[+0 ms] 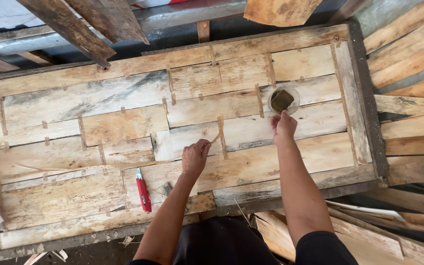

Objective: Cutting and fitting small pieces of bark or wood strips into a patterned panel using a utility knife.

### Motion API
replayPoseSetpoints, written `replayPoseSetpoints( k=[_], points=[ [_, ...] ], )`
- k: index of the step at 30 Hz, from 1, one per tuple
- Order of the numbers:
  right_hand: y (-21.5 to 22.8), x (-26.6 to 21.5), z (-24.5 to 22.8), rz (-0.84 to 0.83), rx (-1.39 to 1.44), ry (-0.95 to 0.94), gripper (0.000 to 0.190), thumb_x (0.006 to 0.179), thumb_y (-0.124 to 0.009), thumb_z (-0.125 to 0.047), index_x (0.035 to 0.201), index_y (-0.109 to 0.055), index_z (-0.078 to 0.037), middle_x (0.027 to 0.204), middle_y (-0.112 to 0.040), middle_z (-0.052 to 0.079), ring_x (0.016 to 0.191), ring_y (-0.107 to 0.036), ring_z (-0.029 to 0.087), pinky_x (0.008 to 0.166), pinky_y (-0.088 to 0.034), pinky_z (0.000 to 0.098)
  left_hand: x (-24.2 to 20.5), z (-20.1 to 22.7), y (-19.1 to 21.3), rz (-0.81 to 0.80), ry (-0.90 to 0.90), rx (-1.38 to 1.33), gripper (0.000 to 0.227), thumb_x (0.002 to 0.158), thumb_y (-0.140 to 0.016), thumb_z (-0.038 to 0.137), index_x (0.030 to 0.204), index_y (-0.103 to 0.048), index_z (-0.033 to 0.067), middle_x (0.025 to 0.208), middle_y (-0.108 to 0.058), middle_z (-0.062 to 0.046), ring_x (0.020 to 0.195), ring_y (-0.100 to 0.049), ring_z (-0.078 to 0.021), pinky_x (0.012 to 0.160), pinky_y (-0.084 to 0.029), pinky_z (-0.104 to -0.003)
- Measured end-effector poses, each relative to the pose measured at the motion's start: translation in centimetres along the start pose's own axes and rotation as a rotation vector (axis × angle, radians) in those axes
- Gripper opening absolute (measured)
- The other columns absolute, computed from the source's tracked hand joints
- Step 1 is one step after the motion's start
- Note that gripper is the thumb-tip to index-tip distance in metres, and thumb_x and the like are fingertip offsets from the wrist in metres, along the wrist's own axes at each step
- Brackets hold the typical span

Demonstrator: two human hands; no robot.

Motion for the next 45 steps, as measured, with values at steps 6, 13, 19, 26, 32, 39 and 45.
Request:
replayPoseSetpoints(
  k=[6, 13, 19, 26, 32, 39, 45],
  points=[
    [-3.6, -4.8, -1.8, 0.095, -0.23, 0.061, 0.019, 0.1, -0.059, -0.012, 0.105, -0.041, -0.007, 0.074, -0.062, 0.01, 0.053, -0.058, 0.017, 0.043, -0.041, 0.0291, -0.6, -0.1, 1.0, 0.036, -0.019, -0.02, 0.013, 0.1, -0.063, 0.022, 0.103, -0.069, 0.0117, 0.078, -0.074, -0.005, 0.074, -0.069, -0.0265, 0.082, -0.046, -0.044],
    [-9.3, -14.0, 3.5, -0.214, -0.295, 0.028, 0.019, 0.096, -0.058, -0.005, 0.107, -0.043, -0.007, 0.075, -0.064, 0.011, 0.056, -0.061, 0.016, 0.049, -0.052, 0.0286, -2.5, -3.6, 3.0, 0.122, 0.063, 0.018, 0.015, 0.1, -0.061, 0.018, 0.111, -0.067, 0.01, 0.081, -0.075, -0.008, 0.075, -0.071, -0.027, 0.083, -0.048, -0.044],
    [-10.3, -18.5, 6.3, -0.241, -0.491, -0.053, 0.021, 0.097, -0.06, -0.008, 0.107, -0.042, -0.003, 0.074, -0.064, 0.013, 0.056, -0.061, 0.018, 0.05, -0.053, 0.0333, -4.8, -5.2, 5.4, 0.147, 0.231, -0.12, 0.016, 0.1, -0.064, 0.027, 0.104, -0.07, 0.0123, 0.085, -0.078, -0.01, 0.079, -0.076, -0.0314, 0.069, -0.057, -0.045],
    [-14.8, -27.8, 1.1, -0.366, -0.987, 0.676, 0.023, 0.1, -0.069, -0.022, 0.104, -0.056, -0.004, 0.084, -0.064, 0.013, 0.075, -0.062, 0.022, 0.069, -0.053, 0.0371, -5.8, -6.2, 6.9, 0.083, 0.027, -0.01, 0.018, 0.097, -0.067, 0.032, 0.102, -0.075, 0.0164, 0.086, -0.076, -0.012, 0.077, -0.071, -0.0366, 0.068, -0.055, -0.048],
    [-19.7, -35.2, 4.0, -0.94, -1.273, 0.93, 0.02, 0.09, -0.073, -0.025, 0.101, -0.071, -0.009, 0.101, -0.075, 0.012, 0.101, -0.069, 0.031, 0.105, -0.041, 0.0573, -6.4, -7.4, 8.8, 0.035, -0.124, -0.028, 0.016, 0.096, -0.068, 0.031, 0.1, -0.076, 0.017, 0.086, -0.076, -0.01, 0.075, -0.072, -0.0345, 0.069, -0.056, -0.046],
    [-20.4, -36.2, 6.4, -0.754, -1.53, 0.535, 0.019, 0.092, -0.071, -0.019, 0.106, -0.069, -0.006, 0.099, -0.076, 0.011, 0.093, -0.073, 0.029, 0.081, -0.058, 0.0435, -7.6, -11.5, 12.7, -0.098, -0.009, 0.024, 0.02, 0.096, -0.068, 0.034, 0.1, -0.077, 0.0164, 0.082, -0.075, -0.01, 0.07, -0.072, -0.0315, 0.067, -0.056, -0.045],
    [-23.5, -39.8, 9.3, -0.904, -1.375, 0.461, 0.021, 0.092, -0.07, -0.02, 0.107, -0.073, -0.006, 0.094, -0.077, 0.013, 0.083, -0.074, 0.028, 0.073, -0.057, 0.0423, -8.2, -12.9, 14.5, -0.051, -0.186, -0.027, 0.018, 0.095, -0.069, 0.03, 0.097, -0.076, 0.0133, 0.084, -0.076, -0.009, 0.071, -0.071, -0.0322, 0.072, -0.056, -0.044]
  ],
)
Point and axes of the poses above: each hand's wrist, its own x-axis towards the middle knuckle, its own y-axis out of the back of the hand, z = x × y, the point moved 2 cm from there along x, towards the middle knuckle
